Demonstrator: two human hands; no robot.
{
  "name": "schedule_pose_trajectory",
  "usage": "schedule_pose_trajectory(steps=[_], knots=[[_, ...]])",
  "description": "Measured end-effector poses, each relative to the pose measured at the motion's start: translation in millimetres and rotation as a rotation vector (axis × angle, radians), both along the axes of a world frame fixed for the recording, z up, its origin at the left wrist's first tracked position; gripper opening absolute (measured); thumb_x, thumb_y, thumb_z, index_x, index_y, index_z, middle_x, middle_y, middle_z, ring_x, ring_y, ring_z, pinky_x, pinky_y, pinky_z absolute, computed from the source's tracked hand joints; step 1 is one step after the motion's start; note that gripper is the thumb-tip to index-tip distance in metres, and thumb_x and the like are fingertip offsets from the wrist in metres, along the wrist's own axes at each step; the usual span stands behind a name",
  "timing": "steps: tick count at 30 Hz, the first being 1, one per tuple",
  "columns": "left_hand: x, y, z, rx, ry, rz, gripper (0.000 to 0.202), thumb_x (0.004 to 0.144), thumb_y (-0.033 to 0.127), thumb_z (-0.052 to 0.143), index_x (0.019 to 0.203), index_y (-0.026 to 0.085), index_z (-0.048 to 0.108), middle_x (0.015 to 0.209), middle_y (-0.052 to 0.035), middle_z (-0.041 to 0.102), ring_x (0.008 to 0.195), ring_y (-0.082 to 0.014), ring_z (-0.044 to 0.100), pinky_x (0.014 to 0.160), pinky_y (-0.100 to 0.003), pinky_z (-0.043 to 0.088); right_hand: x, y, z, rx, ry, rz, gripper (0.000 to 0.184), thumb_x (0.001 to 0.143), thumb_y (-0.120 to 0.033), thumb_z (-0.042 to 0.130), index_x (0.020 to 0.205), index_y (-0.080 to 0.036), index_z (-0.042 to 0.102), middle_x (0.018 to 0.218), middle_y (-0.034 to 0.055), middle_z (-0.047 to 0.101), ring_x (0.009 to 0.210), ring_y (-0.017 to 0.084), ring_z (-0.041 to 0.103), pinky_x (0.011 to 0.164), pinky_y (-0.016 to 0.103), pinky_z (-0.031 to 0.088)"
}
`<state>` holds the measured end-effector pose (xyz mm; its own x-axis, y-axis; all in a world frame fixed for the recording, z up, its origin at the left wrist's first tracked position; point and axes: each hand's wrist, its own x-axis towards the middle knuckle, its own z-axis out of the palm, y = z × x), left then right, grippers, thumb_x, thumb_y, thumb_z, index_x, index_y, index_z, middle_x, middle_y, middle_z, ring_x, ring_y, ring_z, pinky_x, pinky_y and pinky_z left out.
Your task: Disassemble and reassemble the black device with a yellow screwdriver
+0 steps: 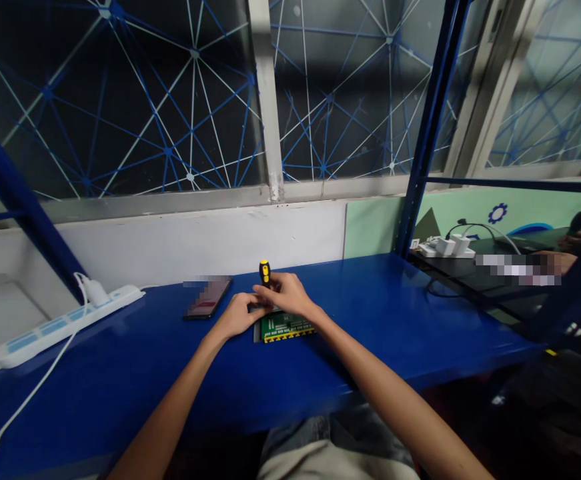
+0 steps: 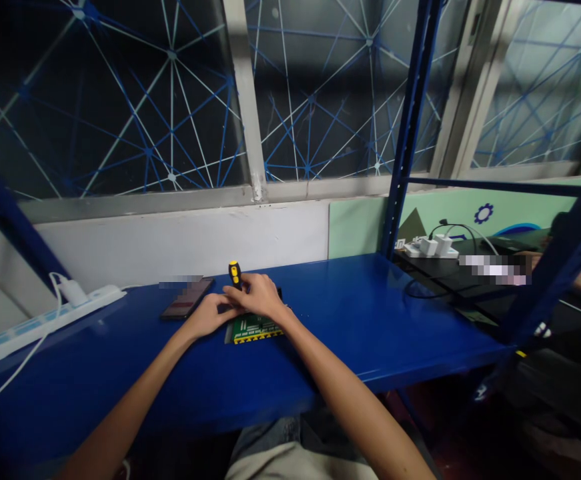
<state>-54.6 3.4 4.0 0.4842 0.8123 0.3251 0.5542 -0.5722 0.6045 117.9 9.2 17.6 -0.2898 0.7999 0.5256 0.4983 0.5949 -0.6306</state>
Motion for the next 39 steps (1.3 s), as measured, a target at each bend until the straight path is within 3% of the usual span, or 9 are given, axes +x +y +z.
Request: schedule_pose_trajectory(steps=[39], knots=[[1.3, -4.1, 5.0, -0.017, -0.006, 0.059, 0.020, 0.076, 0.032, 0.065, 0.081, 0.016, 0.076, 0.084, -0.0064, 0.076, 0.079, -0.0235, 0.068, 0.075, -0.031, 0.048, 1.3, 0.6, -0.5, 0.016, -0.016, -0.005, 0.041, 0.082, -0.057, 0.054, 0.068, -0.019, 0.061, 0.062, 0.0005, 0.059, 0.058, 0.013, 0.050, 0.053, 0.025, 0.029]])
